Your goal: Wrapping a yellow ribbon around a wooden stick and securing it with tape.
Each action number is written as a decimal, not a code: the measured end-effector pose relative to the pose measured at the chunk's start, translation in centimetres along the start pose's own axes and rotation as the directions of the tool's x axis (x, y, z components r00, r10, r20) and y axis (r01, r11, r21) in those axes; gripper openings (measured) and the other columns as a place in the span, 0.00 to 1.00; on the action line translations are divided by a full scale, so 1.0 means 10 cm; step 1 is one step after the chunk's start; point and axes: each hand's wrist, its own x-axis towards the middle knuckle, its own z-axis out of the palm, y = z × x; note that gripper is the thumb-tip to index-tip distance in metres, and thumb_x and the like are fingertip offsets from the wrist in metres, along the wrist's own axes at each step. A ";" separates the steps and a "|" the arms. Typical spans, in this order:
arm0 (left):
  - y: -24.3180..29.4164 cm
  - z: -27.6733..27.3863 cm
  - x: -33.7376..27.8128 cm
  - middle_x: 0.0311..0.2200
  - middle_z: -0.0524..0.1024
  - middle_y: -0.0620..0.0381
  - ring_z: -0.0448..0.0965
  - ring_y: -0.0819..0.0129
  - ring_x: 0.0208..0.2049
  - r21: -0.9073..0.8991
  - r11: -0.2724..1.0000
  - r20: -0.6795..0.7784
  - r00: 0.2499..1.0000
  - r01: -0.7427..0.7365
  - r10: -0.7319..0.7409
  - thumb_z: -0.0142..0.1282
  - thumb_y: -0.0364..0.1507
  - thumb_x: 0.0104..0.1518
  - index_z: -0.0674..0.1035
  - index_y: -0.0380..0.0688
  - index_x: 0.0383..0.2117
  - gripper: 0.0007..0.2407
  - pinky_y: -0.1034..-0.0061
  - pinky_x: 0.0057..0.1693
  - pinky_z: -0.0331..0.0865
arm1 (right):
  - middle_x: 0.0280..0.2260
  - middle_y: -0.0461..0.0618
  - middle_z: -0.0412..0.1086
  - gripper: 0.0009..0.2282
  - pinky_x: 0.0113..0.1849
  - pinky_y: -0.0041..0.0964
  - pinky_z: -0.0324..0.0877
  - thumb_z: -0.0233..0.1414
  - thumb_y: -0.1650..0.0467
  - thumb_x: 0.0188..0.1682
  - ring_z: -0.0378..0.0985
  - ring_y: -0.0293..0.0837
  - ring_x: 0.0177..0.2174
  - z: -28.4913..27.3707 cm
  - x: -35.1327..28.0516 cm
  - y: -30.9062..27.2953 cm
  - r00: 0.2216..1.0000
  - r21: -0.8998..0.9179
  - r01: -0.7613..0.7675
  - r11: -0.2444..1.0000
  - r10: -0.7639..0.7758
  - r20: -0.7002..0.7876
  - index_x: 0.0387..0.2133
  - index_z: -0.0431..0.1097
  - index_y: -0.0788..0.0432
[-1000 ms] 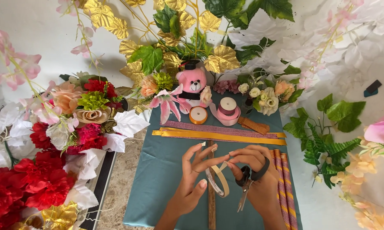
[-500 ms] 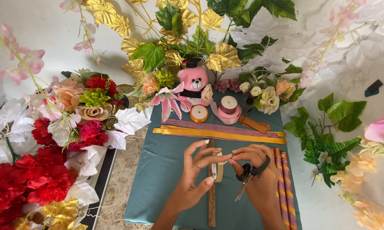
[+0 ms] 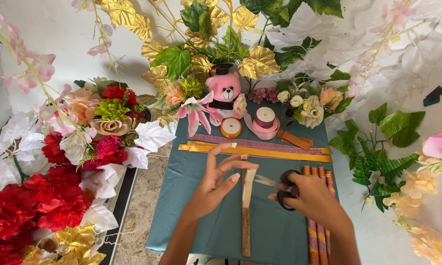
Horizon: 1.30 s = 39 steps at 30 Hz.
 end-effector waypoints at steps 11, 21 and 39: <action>-0.34 -0.43 0.24 0.57 0.73 0.37 0.69 0.46 0.62 -0.065 0.998 0.071 0.997 -0.011 0.016 0.46 0.27 0.67 0.49 0.46 0.67 0.25 0.49 0.68 0.55 | 0.21 0.51 0.78 0.12 0.36 0.43 0.72 0.56 0.59 0.45 0.80 0.53 0.28 -0.59 0.34 -0.17 0.922 -0.371 0.229 0.900 -0.078 0.379 0.25 0.71 0.54; -0.25 -0.42 0.23 0.59 0.72 0.37 0.68 0.41 0.63 0.038 0.998 0.136 0.990 -0.042 0.036 0.43 0.27 0.69 0.51 0.47 0.69 0.23 0.47 0.67 0.55 | 0.17 0.41 0.72 0.16 0.30 0.37 0.67 0.54 0.54 0.46 0.73 0.43 0.21 -0.80 0.60 -0.48 0.906 -0.502 0.274 0.821 -0.045 0.421 0.23 0.72 0.51; -0.22 -0.33 0.15 0.59 0.71 0.39 0.68 0.49 0.62 -0.126 0.992 0.178 0.983 -0.009 0.031 0.43 0.27 0.70 0.48 0.48 0.71 0.25 0.50 0.68 0.55 | 0.14 0.40 0.66 0.12 0.25 0.33 0.61 0.54 0.58 0.49 0.63 0.39 0.17 -0.80 0.54 -0.59 0.891 -0.493 0.316 0.810 -0.076 0.447 0.21 0.73 0.49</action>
